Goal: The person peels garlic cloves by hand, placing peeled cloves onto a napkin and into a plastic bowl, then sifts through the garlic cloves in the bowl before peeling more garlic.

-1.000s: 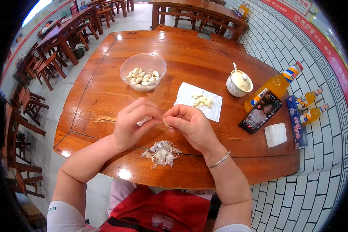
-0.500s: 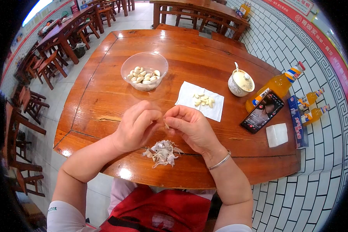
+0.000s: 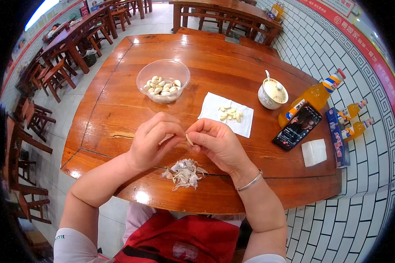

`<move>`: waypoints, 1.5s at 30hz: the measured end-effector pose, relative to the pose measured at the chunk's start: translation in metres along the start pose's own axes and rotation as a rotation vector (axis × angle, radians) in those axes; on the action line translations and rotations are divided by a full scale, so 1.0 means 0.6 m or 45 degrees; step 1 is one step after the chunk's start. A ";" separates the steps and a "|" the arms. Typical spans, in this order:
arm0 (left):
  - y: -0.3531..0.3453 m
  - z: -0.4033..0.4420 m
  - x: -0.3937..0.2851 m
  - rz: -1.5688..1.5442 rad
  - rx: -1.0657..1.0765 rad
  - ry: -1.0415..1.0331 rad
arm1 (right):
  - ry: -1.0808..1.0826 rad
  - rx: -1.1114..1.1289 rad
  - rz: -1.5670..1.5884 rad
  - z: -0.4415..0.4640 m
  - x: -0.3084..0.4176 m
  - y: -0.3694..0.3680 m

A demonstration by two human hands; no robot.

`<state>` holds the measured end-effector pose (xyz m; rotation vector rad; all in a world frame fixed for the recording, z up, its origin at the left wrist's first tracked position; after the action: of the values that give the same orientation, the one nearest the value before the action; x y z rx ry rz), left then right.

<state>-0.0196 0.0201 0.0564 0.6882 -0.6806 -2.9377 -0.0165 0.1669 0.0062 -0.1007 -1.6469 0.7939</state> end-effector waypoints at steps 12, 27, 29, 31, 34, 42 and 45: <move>-0.001 -0.001 -0.009 0.105 0.058 -0.074 | -0.035 -0.043 -0.101 -0.002 0.000 0.006; -0.001 0.000 -0.006 -0.047 0.086 0.050 | 0.066 -0.101 -0.080 0.003 0.003 0.011; -0.003 -0.001 -0.003 -0.116 0.124 0.146 | 0.196 -0.135 -0.152 0.004 0.013 0.010; -0.012 -0.005 0.007 -0.308 0.157 0.357 | 0.240 -0.159 -0.185 0.004 0.015 0.011; -0.026 -0.019 0.026 -0.372 0.168 0.522 | 0.305 -0.178 -0.238 0.004 0.019 0.012; -0.048 -0.045 0.056 -1.019 0.158 1.062 | 0.371 -0.219 -0.417 -0.001 0.020 0.004; -0.051 -0.048 0.059 -1.142 0.129 1.106 | 0.381 -0.246 -0.561 -0.004 0.025 -0.001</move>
<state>-0.0375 0.0309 0.0051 2.5935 -0.4723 -2.6688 -0.0178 0.1746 0.0195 0.0094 -1.3860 0.2684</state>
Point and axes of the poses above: each hand's wrist, its own z-axis towards the middle knuckle, its own y-axis out of the back of the hand, x = y × z, the point moved 6 cm from there along z, towards the middle knuckle, and after that the axes turned 2 degrees about y, right-handed, at the moved point
